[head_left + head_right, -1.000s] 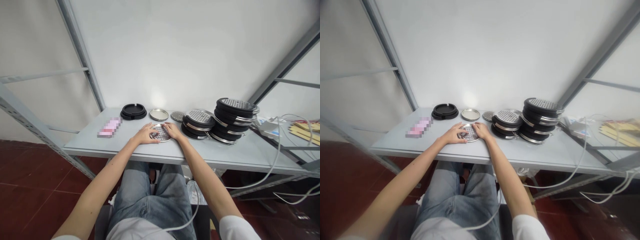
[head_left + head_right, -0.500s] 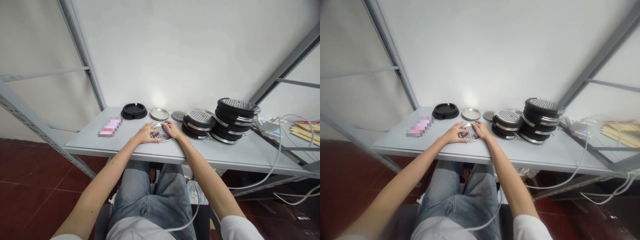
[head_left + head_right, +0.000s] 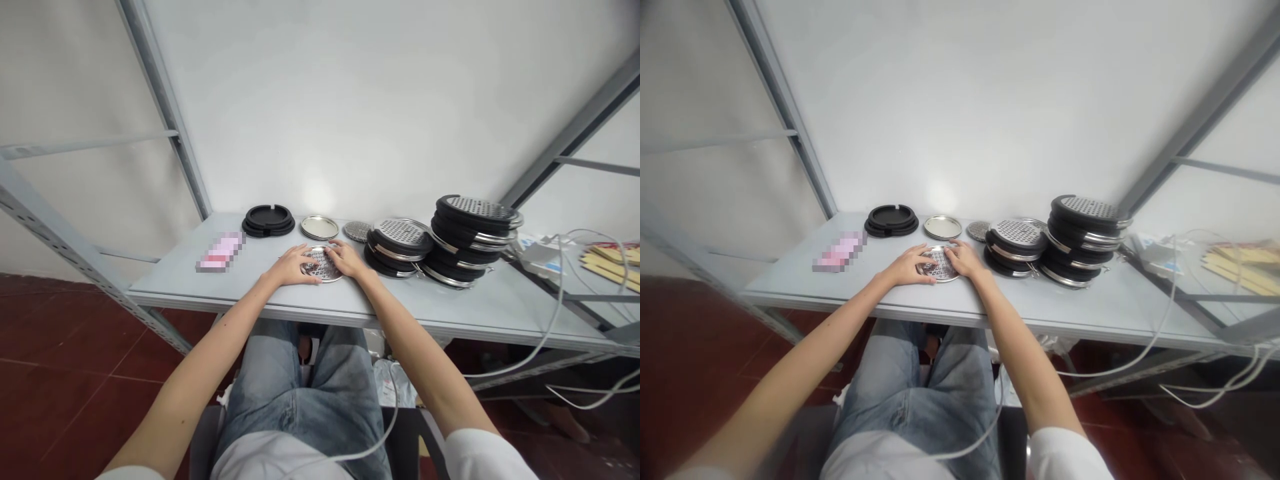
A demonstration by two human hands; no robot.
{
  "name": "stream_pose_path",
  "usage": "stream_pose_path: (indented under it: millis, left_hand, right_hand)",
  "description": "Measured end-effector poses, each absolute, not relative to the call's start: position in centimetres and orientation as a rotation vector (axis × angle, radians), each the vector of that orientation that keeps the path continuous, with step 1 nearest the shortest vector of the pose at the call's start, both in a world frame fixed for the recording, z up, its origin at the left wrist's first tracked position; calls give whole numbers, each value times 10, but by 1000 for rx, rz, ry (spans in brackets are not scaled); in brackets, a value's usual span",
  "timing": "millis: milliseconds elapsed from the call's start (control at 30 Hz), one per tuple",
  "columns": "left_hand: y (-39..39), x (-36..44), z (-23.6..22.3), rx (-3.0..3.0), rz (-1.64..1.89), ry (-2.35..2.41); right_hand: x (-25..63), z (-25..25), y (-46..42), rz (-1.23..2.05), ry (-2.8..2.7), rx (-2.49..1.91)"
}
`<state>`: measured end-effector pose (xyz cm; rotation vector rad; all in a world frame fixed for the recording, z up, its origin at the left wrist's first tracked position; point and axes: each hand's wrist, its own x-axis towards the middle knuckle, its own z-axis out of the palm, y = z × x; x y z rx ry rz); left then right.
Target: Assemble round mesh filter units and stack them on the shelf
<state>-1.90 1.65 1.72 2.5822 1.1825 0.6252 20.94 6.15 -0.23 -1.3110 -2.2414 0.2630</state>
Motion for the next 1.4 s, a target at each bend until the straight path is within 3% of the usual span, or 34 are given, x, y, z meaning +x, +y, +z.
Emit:
stream_pose_path:
  millis: [467,1400]
  left_hand:
    - [20,-20,11,2571,699,1160]
    - [21,-19,11,2617,662,1168]
  right_hand:
    - [208,14,65,18,-2406,-1268]
    - [201,22,67,22,-2457,-1219]
